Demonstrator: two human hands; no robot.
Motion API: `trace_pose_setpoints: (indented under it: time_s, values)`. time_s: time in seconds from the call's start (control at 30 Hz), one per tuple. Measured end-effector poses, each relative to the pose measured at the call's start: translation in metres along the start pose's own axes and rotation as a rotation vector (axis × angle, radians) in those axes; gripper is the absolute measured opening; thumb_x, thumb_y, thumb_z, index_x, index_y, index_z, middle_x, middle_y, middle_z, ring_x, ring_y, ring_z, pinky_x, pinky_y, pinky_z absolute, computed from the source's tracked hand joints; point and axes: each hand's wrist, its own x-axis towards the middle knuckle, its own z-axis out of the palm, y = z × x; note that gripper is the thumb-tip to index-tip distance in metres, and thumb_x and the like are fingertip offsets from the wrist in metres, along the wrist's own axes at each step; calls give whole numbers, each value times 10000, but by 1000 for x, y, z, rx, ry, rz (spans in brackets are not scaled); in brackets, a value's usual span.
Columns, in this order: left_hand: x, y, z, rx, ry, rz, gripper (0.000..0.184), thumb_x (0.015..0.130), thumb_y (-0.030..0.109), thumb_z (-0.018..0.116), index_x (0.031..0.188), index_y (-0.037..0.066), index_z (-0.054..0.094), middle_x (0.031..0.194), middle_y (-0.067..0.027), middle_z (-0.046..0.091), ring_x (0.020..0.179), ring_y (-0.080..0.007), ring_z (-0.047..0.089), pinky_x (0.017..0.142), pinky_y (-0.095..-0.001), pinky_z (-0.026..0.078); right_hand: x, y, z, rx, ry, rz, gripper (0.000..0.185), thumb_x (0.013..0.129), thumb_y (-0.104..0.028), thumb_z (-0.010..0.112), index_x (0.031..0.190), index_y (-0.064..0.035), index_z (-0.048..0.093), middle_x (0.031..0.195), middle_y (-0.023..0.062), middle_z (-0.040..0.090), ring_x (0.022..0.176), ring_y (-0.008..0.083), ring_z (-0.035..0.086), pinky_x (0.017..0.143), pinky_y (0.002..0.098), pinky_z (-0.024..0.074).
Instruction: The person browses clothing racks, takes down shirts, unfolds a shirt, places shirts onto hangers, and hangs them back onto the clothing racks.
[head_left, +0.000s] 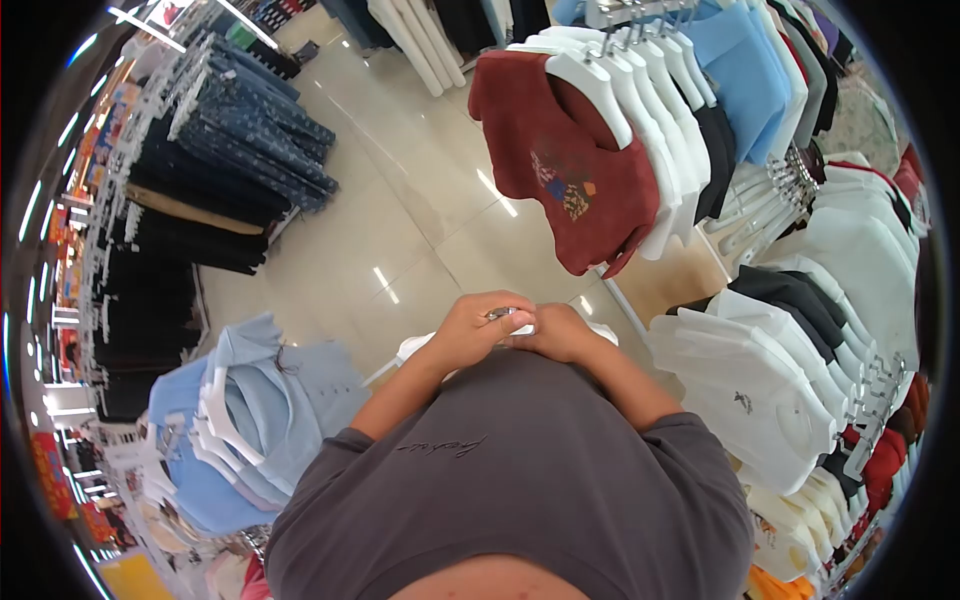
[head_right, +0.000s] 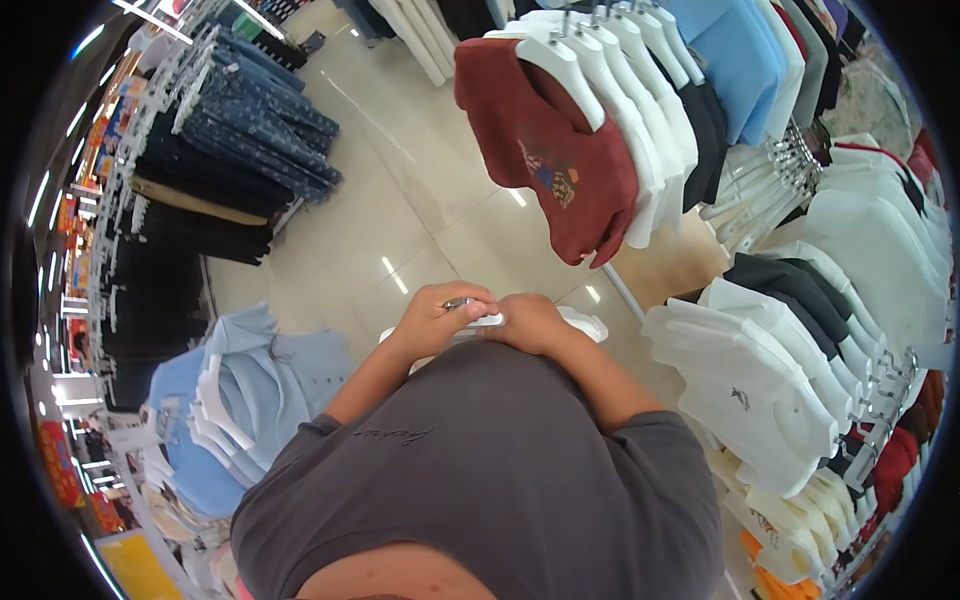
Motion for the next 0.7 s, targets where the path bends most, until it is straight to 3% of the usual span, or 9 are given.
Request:
trace_pose_setpoints:
  time_s: [0.4,0.57,0.7]
  values:
    - [95,19,21,48,-182,-22,220,936,176,615,1033,-13,672,952,-96,715,911,-157,649,816,-307,513,-14,42,-47,93,180,54,426,820,-462,672,958,-60,696,877,161,684,861,354,633,777,446,480]
    - [123,14,23,72,-299,-12,211,933,184,621,1026,1,669,940,-84,714,900,-147,646,808,-298,510,-19,45,-53,155,228,209,402,808,-437,695,877,-41,688,846,172,676,835,360,634,759,452,479]
    - [151,13,22,133,-427,-78,221,940,187,612,1042,-4,658,940,-83,707,891,-149,645,811,-296,511,-19,49,-54,211,304,325,402,814,-439,684,899,-46,695,862,173,680,844,362,633,772,448,480]
